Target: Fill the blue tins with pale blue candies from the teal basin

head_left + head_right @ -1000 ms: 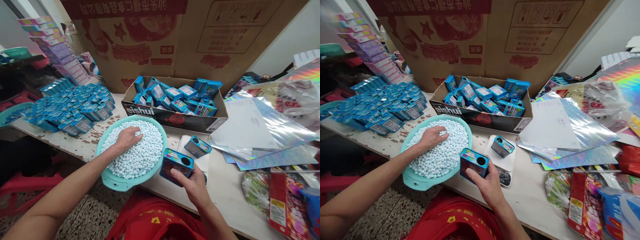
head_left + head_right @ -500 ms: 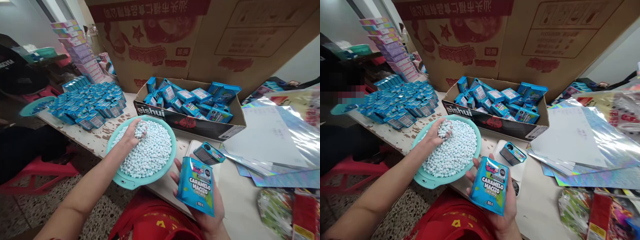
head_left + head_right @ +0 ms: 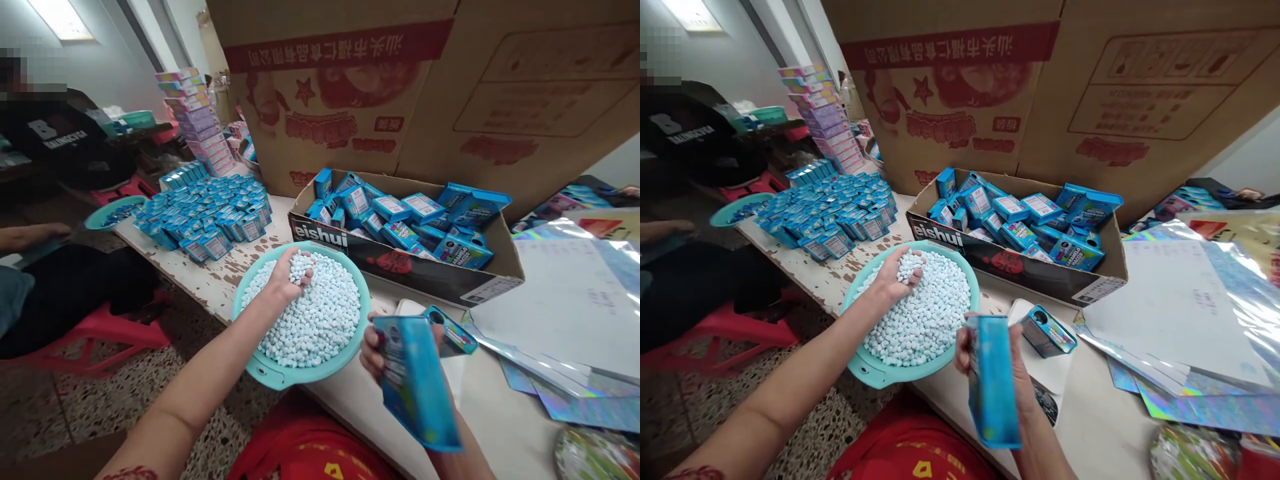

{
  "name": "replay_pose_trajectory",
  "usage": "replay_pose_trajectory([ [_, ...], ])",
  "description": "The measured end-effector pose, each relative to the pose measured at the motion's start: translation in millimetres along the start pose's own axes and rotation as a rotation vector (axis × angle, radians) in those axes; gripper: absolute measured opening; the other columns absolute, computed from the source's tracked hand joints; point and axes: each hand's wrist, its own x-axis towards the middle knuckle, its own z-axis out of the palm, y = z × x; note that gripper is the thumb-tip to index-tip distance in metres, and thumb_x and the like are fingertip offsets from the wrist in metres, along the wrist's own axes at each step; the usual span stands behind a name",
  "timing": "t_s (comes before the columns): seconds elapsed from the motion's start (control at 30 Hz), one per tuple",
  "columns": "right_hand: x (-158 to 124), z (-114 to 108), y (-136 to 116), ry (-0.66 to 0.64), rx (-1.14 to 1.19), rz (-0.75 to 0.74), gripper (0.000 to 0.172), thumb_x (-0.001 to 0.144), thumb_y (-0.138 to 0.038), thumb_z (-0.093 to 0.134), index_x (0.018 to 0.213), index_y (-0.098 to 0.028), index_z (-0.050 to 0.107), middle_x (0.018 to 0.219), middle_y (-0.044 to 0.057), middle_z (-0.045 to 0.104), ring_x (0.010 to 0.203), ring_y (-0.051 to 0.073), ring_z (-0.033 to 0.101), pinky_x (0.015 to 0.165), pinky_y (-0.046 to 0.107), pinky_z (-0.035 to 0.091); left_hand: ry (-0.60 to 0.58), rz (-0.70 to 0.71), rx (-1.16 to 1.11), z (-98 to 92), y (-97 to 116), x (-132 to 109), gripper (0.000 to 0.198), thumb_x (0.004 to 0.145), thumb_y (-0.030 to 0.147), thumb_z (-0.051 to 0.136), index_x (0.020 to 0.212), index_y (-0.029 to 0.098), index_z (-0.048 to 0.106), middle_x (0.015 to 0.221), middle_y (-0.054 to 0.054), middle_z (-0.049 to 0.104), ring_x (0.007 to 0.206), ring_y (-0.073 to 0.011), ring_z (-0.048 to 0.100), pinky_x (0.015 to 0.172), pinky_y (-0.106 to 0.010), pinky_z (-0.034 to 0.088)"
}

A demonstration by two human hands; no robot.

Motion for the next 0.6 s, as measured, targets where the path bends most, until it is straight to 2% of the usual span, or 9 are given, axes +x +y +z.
replay_pose_trajectory([
  [0.07,10.6,8.0,-9.8,0.151,-0.246,-0.14,0.063,0.055,-0.063,0.079,0.104,-0.025,0.065,0.084,0.004,0.07,0.069,0.02,0.061,0.062,0.033,0.05,-0.034,-0.018,-0.017,2.5,2.9,-4.8,0.018,0.081,0.032,0.053,0.074,0.016,0.051,0.069,-0.007,0.06,0.04,-0.0085,0.046,0.03,-0.013,0.027],
  [0.13,23.1,17.3,-17.0,0.248,-0.6,-0.317,0.064,0.057,-0.053,0.082,0.111,-0.025,0.06,0.091,0.004,0.07,0.079,0.024,0.063,0.072,0.037,0.051,-0.068,0.004,-0.03,8.1,7.0,-12.3,0.019,0.079,0.033,0.057,0.074,0.016,0.051,0.071,-0.007,0.061,0.043,-0.0094,0.05,0.031,-0.013,0.03],
  [0.23,43.9,31.7,-17.8,0.28,-1.071,-0.594,0.055,0.062,-0.052,0.078,0.106,-0.023,0.061,0.092,0.005,0.069,0.082,0.025,0.063,0.078,0.04,0.049,-0.151,0.139,-0.026,23.1,10.1,-25.9,0.022,0.074,0.034,0.065,0.074,0.016,0.051,0.063,-0.002,0.056,0.045,-0.0104,0.052,0.034,-0.014,0.034],
  [0.33,62.8,43.7,-9.9,0.231,-1.292,-0.796,0.042,0.07,-0.049,0.071,0.102,-0.023,0.063,0.1,0.007,0.068,0.091,0.027,0.061,0.083,0.042,0.046,-0.183,0.343,0.033,39.0,5.2,-32.9,0.031,0.066,0.038,0.073,0.073,0.016,0.052,0.061,0.0,0.054,0.048,-0.0114,0.055,0.038,-0.016,0.039],
  [0.43,74.6,51.5,-3.2,0.186,-1.36,-0.859,0.034,0.073,-0.045,0.068,0.099,-0.023,0.064,0.101,0.007,0.069,0.094,0.028,0.061,0.084,0.042,0.045,-0.153,0.484,0.116,46.1,-3.5,-29.4,0.04,0.058,0.04,0.079,0.075,0.016,0.052,0.065,0.001,0.056,0.051,-0.0129,0.058,0.045,-0.021,0.045],
  [0.6,76.0,54.6,-3.5,0.298,-1.436,-0.807,0.036,0.071,-0.046,0.068,0.098,-0.023,0.064,0.096,0.007,0.07,0.09,0.029,0.063,0.077,0.041,0.045,-0.129,0.606,0.191,43.0,-9.9,-21.2,0.041,0.056,0.04,0.079,0.074,0.018,0.05,0.06,0.003,0.054,0.048,-0.0122,0.055,0.045,-0.022,0.044],
])
